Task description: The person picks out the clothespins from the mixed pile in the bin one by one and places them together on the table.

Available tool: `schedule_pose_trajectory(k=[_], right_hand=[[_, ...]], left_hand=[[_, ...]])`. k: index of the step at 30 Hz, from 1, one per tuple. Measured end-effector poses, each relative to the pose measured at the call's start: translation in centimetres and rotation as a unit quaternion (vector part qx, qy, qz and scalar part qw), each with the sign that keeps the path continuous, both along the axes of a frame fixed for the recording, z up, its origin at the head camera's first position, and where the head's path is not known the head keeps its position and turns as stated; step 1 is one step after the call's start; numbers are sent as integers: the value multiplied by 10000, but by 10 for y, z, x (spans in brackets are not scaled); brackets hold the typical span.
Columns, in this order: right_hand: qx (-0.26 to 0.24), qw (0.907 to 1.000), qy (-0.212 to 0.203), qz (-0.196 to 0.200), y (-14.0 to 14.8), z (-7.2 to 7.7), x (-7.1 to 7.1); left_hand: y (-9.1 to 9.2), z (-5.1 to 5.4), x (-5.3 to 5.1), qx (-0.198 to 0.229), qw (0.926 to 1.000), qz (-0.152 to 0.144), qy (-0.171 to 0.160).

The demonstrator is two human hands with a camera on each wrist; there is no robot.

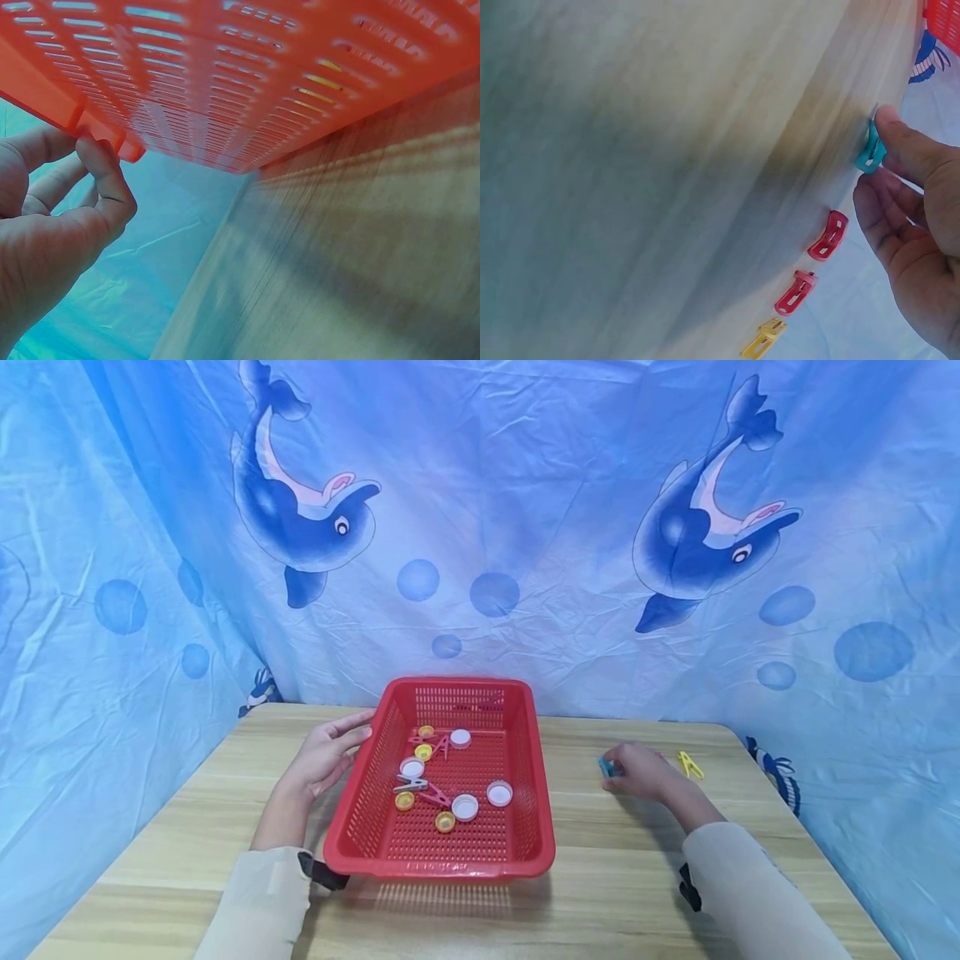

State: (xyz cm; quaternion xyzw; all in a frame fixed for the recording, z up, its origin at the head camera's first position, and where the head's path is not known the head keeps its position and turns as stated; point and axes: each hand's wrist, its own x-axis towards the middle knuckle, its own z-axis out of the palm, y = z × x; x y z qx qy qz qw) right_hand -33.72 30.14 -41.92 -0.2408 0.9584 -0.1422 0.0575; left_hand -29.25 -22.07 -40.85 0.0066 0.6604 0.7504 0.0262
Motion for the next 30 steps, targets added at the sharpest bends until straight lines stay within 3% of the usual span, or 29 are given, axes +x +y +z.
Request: schedule_pose_trajectory(k=[8,30], right_hand=[[26,9995,66,-299,4,-1,-5],[37,9995,179,-259,3,-3,-9]], left_hand=[[-1,-1,-2,-29,10000,-41,32],[-1,0,-2,-11,10000,-47,20]])
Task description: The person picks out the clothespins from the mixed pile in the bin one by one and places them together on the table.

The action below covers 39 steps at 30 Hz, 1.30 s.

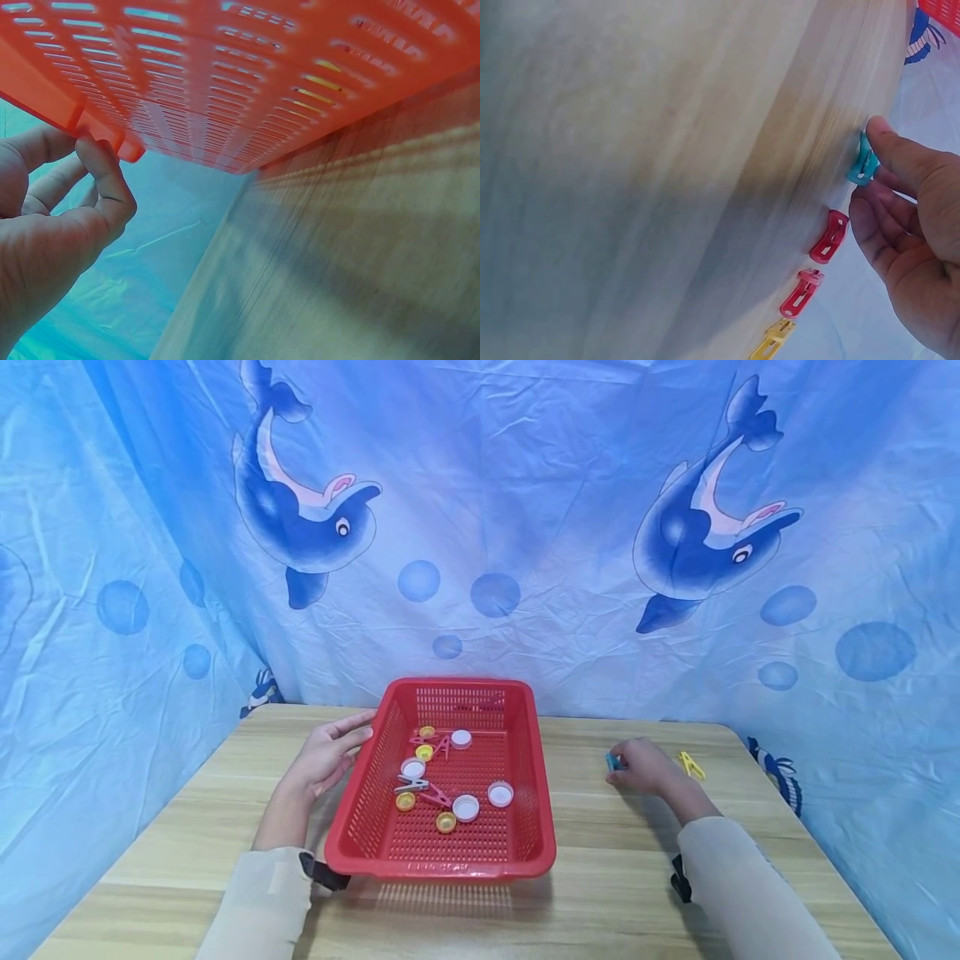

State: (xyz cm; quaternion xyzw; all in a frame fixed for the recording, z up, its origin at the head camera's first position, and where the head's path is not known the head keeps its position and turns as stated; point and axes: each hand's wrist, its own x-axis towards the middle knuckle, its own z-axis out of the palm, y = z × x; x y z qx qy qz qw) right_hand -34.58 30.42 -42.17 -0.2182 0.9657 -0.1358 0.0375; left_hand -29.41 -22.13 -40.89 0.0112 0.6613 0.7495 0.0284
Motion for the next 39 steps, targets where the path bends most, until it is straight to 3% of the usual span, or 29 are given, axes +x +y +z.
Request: schedule_pose_trajectory(k=[12,17,22,32,39], right_hand=[[-109,9999,131,7,8,11,2],[-275,9996,98,4,8,26,0],[-212,9983,527,126,3,48,-3],[-156,9937,1042,371,-27,92,-3],[-166,9880,1258,885,-66,102,-1]], left_hand=[[1,1,-1,73,10000,17,-20],[0,0,-3,24,10000,8,-6],[0,1,-2,89,10000,-11,-16],[1,1,1,49,10000,20,-48],[0,1,2,80,9999,22,-56]])
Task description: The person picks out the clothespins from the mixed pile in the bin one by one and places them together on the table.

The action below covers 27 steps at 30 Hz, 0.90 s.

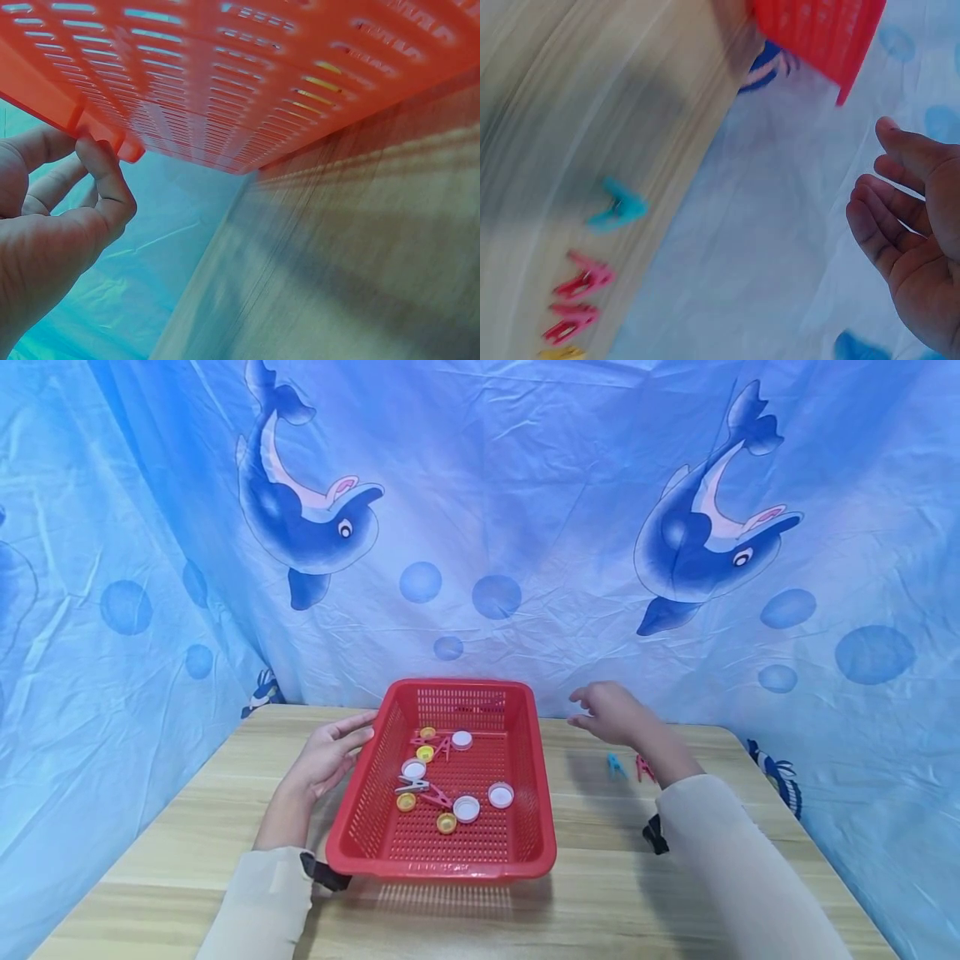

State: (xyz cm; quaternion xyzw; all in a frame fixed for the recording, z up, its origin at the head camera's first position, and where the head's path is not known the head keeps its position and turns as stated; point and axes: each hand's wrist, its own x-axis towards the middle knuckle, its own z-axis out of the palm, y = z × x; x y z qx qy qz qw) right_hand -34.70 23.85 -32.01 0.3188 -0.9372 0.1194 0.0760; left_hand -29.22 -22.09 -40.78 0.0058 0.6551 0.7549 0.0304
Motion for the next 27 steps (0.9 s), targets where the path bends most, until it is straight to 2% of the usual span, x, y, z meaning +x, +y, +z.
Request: schedule_pose_trajectory(k=[6,10,16,27], right_hand=[[113,9982,197,554,-39,-4,6],[242,9961,147,839,-66,-4,13],[780,9933,227,823,-100,-8,24],[1444,9830,57,1130,-143,-31,37]], left_hand=[[0,-2,-1,-42,10000,17,-41],[1,-1,-1,-56,10000,12,-37],[0,-1,-1,-47,10000,1,-45],[0,-3,-2,-83,10000,-15,-1]])
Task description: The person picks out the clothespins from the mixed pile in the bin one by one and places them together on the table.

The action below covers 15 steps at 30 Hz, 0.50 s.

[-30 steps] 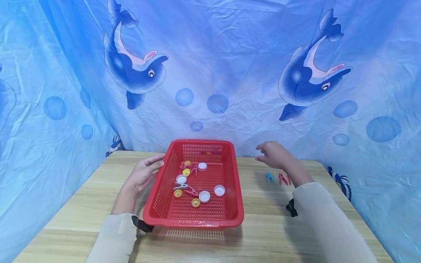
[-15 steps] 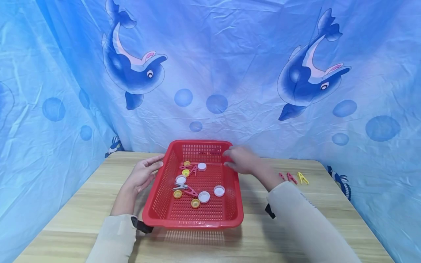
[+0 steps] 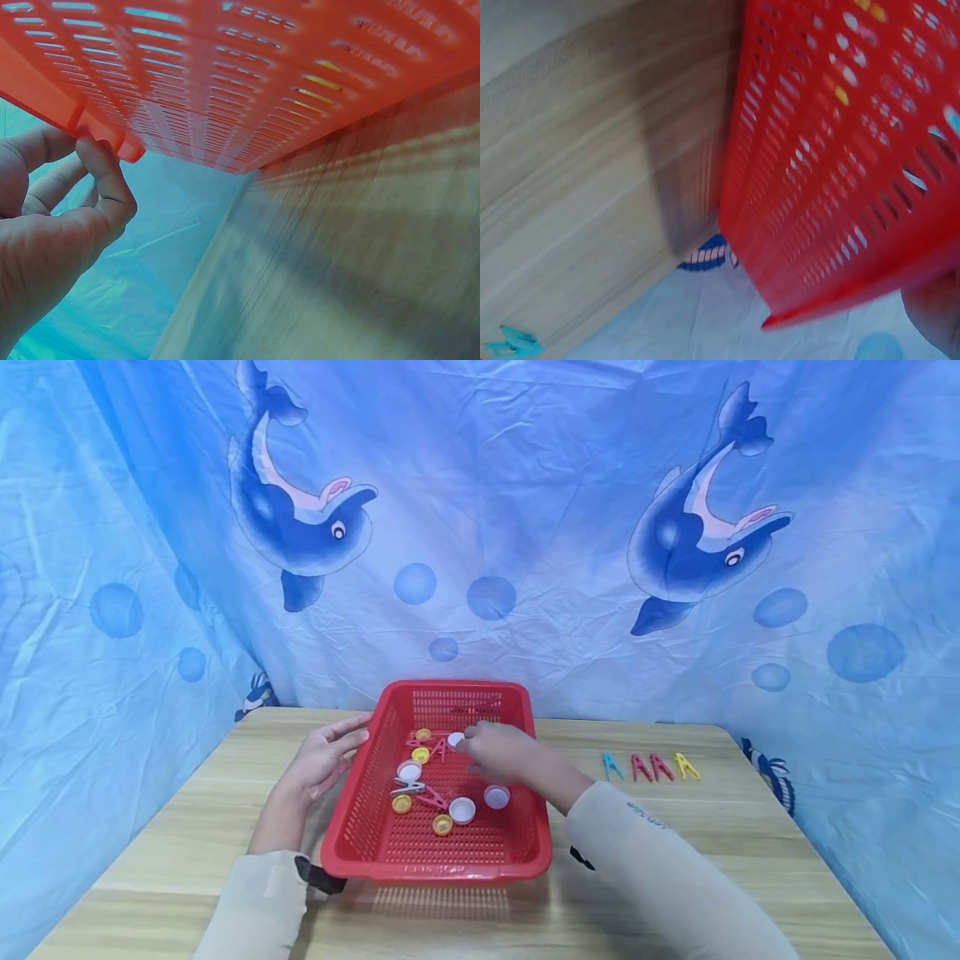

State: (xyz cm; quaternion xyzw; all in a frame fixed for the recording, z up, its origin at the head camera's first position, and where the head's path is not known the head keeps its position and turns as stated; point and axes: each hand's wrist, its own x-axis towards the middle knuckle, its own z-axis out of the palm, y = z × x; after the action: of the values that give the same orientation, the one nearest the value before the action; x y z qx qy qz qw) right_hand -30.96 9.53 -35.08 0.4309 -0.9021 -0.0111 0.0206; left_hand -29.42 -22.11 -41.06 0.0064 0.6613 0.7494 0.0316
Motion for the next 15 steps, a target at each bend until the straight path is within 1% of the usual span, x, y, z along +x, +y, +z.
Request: schedule_pose_trajectory(k=[3,10,15], right_hand=[[97,9999,-126,23,-8,-5,3],[521,9983,-239,65,-20,-18,8],[732,9961,-464,168,-24,-28,11]], left_hand=[[-1,-1,1,-41,10000,24,-13],[-1,0,0,-113,9999,48,-66],[-1,0,-1,15,10000,22,-63]])
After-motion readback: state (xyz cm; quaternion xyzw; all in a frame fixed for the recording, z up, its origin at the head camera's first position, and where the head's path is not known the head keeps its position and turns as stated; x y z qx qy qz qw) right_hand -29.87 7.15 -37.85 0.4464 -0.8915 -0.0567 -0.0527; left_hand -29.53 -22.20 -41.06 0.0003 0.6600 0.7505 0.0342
